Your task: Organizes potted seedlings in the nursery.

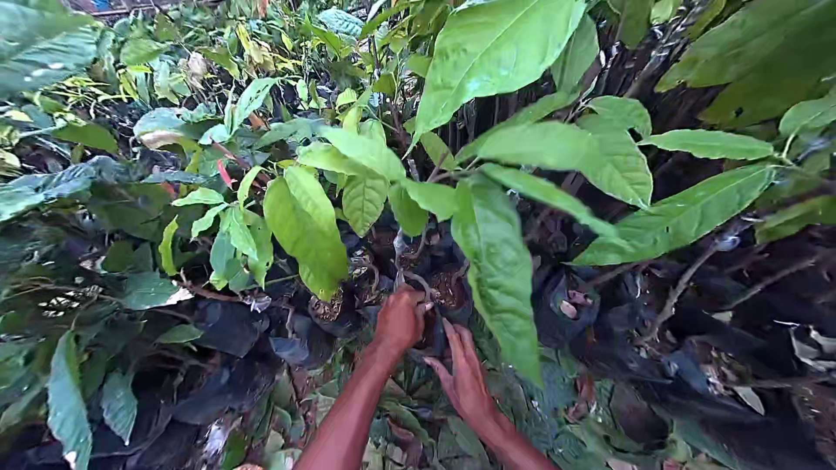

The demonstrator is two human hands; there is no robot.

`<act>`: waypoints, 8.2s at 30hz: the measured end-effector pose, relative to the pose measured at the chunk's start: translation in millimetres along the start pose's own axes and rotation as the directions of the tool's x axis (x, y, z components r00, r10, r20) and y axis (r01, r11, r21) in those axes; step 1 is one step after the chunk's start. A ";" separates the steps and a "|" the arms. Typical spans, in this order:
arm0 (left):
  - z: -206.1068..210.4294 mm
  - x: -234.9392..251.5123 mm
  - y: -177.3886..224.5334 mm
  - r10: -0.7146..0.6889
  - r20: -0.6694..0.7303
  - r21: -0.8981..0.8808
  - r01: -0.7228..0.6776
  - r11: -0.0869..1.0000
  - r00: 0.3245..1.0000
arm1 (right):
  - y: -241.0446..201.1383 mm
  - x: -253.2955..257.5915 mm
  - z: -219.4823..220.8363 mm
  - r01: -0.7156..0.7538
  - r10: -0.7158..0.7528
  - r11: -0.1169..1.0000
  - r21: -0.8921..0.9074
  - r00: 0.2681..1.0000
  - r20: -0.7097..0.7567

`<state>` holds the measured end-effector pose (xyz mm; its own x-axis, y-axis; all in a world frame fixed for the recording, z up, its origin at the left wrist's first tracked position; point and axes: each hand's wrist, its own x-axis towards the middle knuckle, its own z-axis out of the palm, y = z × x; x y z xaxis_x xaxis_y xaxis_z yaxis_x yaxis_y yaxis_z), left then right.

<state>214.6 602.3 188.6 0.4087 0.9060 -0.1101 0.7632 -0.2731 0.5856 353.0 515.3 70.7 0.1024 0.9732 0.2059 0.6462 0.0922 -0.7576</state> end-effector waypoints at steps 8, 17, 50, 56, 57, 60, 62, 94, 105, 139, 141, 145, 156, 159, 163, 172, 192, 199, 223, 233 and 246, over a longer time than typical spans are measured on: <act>33.7 19.5 -27.1 -0.153 -0.074 -0.028 0.152 0.988 0.985 | 20.1 3.6 22.1 -0.136 0.135 0.991 0.004 0.986 0.093; 17.5 19.7 8.6 -0.200 0.003 0.098 0.199 0.975 0.980 | 19.8 0.7 39.5 -0.131 0.131 0.991 -0.005 0.991 0.014; -28.5 4.3 -16.1 0.529 0.199 -0.004 -0.539 0.842 0.825 | 0.1 14.6 -17.8 -0.066 0.072 0.997 -0.036 0.971 0.230; 16.8 18.9 -3.4 0.193 0.199 0.139 -0.223 0.965 0.961 | 0.7 10.0 33.1 -0.269 0.280 0.951 -0.153 0.959 0.050; 37.4 23.3 -38.1 0.358 0.054 0.128 -0.362 0.923 0.932 | 5.3 12.1 38.7 -0.305 0.324 0.935 -0.180 0.942 0.087; 20.3 5.3 -52.8 0.361 -0.036 -0.060 -0.362 0.930 0.932 | 8.8 16.9 34.2 -0.317 0.345 0.932 -0.177 0.925 0.159; 15.6 -4.6 -51.0 0.269 -0.129 -0.156 -0.287 0.945 0.955 | 11.4 17.9 29.0 -0.288 0.320 0.937 -0.195 0.933 0.161; 92.4 -26.2 -76.0 -0.276 -0.166 -0.258 0.229 0.939 0.947 | 25.5 6.3 -23.6 -0.170 0.152 0.984 0.044 0.950 0.274; 96.6 -26.3 -29.5 -0.400 -0.317 -0.294 0.312 0.903 0.860 | 29.7 7.4 -20.1 -0.181 0.152 0.980 0.085 0.950 0.272; 78.6 1.3 -23.1 -0.383 -0.328 -0.263 0.306 0.915 0.863 | 24.5 -0.6 54.2 -0.318 0.335 0.939 -0.129 0.933 0.135; 76.8 0.9 -20.8 -0.367 -0.342 -0.261 0.288 0.922 0.865 | 18.3 2.2 55.5 -0.383 0.401 0.912 -0.144 0.907 0.128; 73.2 4.4 -20.3 -0.410 -0.295 -0.262 0.339 0.903 0.863 | 17.9 -4.4 60.3 -0.450 0.451 0.893 -0.031 0.889 0.082; 75.2 7.0 -22.1 -0.413 -0.274 -0.221 0.361 0.906 0.869 | 15.3 2.3 71.6 -0.565 0.573 0.814 0.136 0.819 -0.030; 76.1 1.5 -28.0 -0.359 -0.306 -0.228 0.298 0.927 0.882 | 18.3 1.2 71.4 -0.565 0.573 0.805 0.182 0.819 0.008; 88.8 -16.2 -42.6 -0.274 -0.492 -0.321 0.120 0.939 0.826 | 23.8 -0.3 68.3 -0.540 0.542 0.816 0.205 0.839 0.053; 109.2 -29.2 -44.6 -0.366 -0.577 -0.498 0.041 0.866 0.730 | 23.0 -6.6 38.5 -0.479 0.492 0.790 0.382 0.868 0.070; 88.3 -29.6 -46.5 -0.506 -0.381 -0.645 0.169 0.745 0.774 | 25.8 -5.0 16.8 -0.367 0.325 0.885 0.288 0.927 0.186; 39.7 -1.6 -24.6 -0.691 -0.189 -0.435 0.571 0.696 0.698 | 4.4 17.1 -22.7 0.038 0.030 0.972 0.233 0.960 -0.279; 59.7 -5.1 -48.8 -0.126 -0.712 -0.044 0.135 0.990 0.691 | 25.2 14.4 -33.4 -0.068 0.143 0.934 0.352 0.971 -0.193; 18.5 6.1 -12.9 -0.330 -0.003 0.186 0.325 0.927 0.944 | 18.5 27.6 -38.0 -0.035 0.110 0.948 0.315 0.968 -0.224; 13.3 5.2 -34.9 -0.175 0.042 0.122 0.169 0.978 0.984 | 17.2 42.7 -30.9 -0.063 0.111 0.956 0.286 0.982 -0.154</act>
<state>196.7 612.2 156.9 0.2893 0.9254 -0.2450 0.8766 -0.1533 0.4561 391.9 551.9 85.6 0.2884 0.9335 0.2131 0.3953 0.0867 -0.9145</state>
